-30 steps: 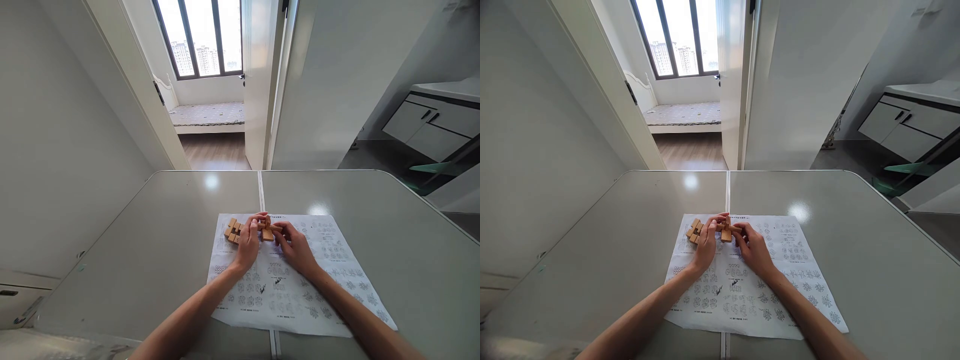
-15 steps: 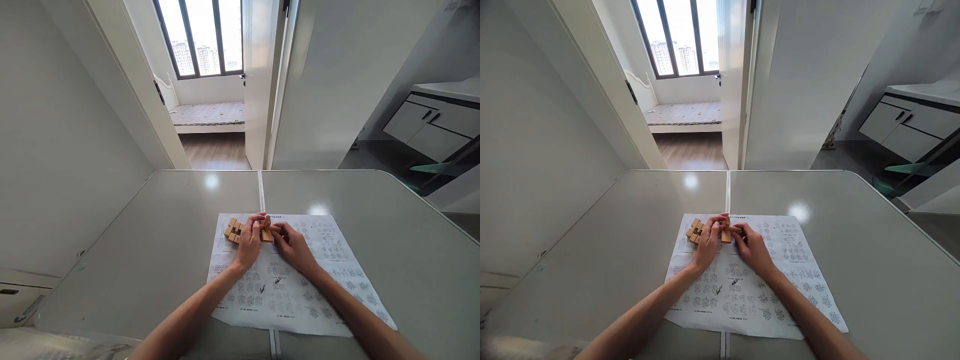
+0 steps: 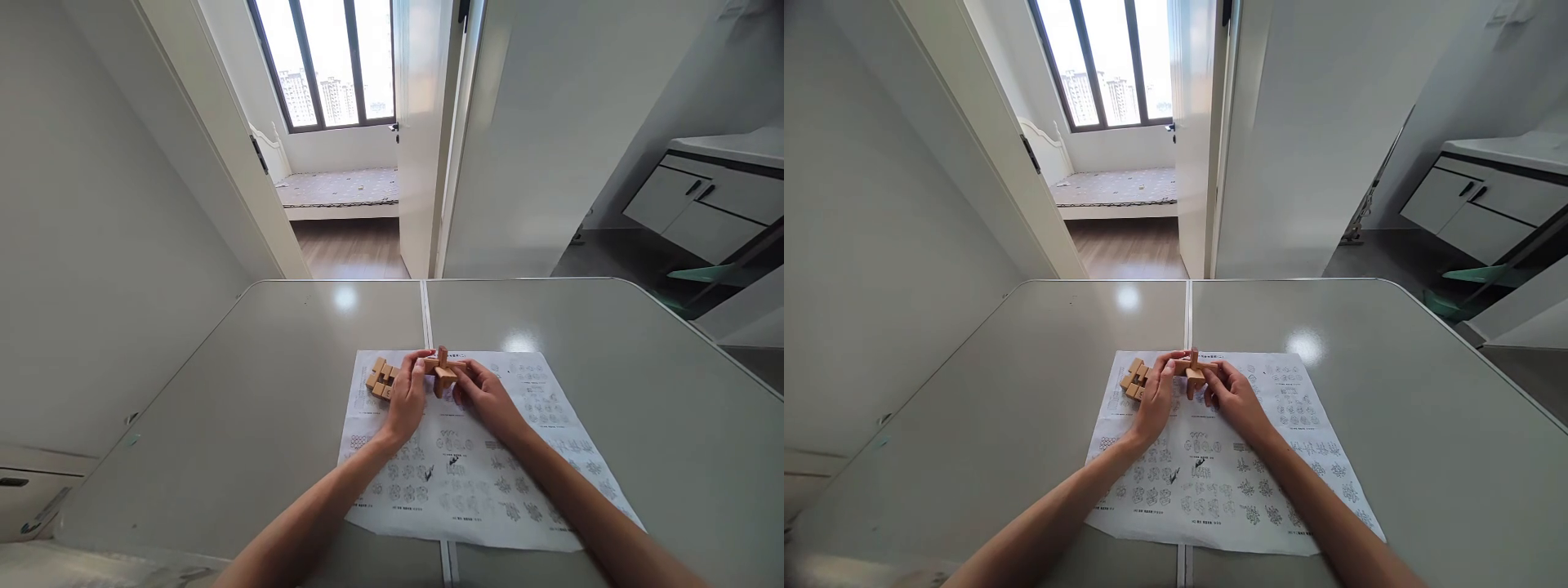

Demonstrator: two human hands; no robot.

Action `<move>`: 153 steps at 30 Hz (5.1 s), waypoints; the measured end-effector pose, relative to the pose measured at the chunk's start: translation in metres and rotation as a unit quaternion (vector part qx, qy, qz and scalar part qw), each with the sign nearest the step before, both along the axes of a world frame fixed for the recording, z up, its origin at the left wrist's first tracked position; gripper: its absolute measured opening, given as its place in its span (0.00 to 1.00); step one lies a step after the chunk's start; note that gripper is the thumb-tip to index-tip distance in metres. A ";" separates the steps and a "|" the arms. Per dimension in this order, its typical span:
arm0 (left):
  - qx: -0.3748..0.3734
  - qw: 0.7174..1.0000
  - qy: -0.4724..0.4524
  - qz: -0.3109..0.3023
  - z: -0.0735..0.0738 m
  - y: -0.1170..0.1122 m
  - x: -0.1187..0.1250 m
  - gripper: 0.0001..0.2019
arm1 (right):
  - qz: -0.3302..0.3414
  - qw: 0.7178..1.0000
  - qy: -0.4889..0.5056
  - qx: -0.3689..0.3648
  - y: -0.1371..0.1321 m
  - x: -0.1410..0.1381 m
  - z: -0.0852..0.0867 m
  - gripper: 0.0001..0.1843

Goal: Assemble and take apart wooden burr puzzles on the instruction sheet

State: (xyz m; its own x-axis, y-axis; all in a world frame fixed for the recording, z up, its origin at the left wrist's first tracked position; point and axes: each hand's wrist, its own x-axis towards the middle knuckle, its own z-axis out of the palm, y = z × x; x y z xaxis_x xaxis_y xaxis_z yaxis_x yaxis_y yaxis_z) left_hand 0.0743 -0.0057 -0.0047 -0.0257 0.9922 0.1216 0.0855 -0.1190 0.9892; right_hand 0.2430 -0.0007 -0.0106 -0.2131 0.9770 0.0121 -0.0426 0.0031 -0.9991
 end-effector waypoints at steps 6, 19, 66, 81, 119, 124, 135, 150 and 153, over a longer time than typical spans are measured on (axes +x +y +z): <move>0.001 1.000 0.025 -0.014 0.003 -0.001 0.000 0.17 | -0.041 0.984 0.151 -0.083 0.006 0.008 0.001 0.20; 0.011 0.999 0.013 -0.032 -0.001 0.001 0.002 0.17 | -0.094 0.924 0.325 -0.179 0.023 0.026 -0.012 0.11; -0.027 0.983 0.033 -0.177 0.004 -0.005 0.003 0.24 | 0.082 0.952 0.263 -0.133 0.006 0.016 0.004 0.20; -0.027 0.985 0.030 -0.170 0.006 -0.004 0.004 0.28 | 0.015 0.959 0.248 -0.136 0.004 0.008 0.007 0.22; -0.024 0.981 0.051 -0.186 0.007 -0.005 0.003 0.26 | -0.211 0.904 0.351 -0.122 0.018 0.022 -0.018 0.19; -0.020 0.980 0.066 -0.187 0.007 -0.005 0.003 0.25 | -0.197 0.938 0.266 -0.099 0.010 0.013 -0.008 0.15; 0.004 0.977 0.104 -0.188 0.004 -0.006 0.003 0.23 | -0.126 0.992 0.023 -0.004 0.002 0.002 -0.011 0.18; 0.173 0.927 0.314 -0.109 0.009 -0.003 -0.006 0.20 | -0.083 0.984 -0.145 0.070 -0.003 -0.001 -0.011 0.19; 0.217 0.912 0.339 -0.079 0.019 0.006 -0.019 0.18 | -0.082 0.982 -0.151 0.074 -0.004 -0.002 -0.009 0.20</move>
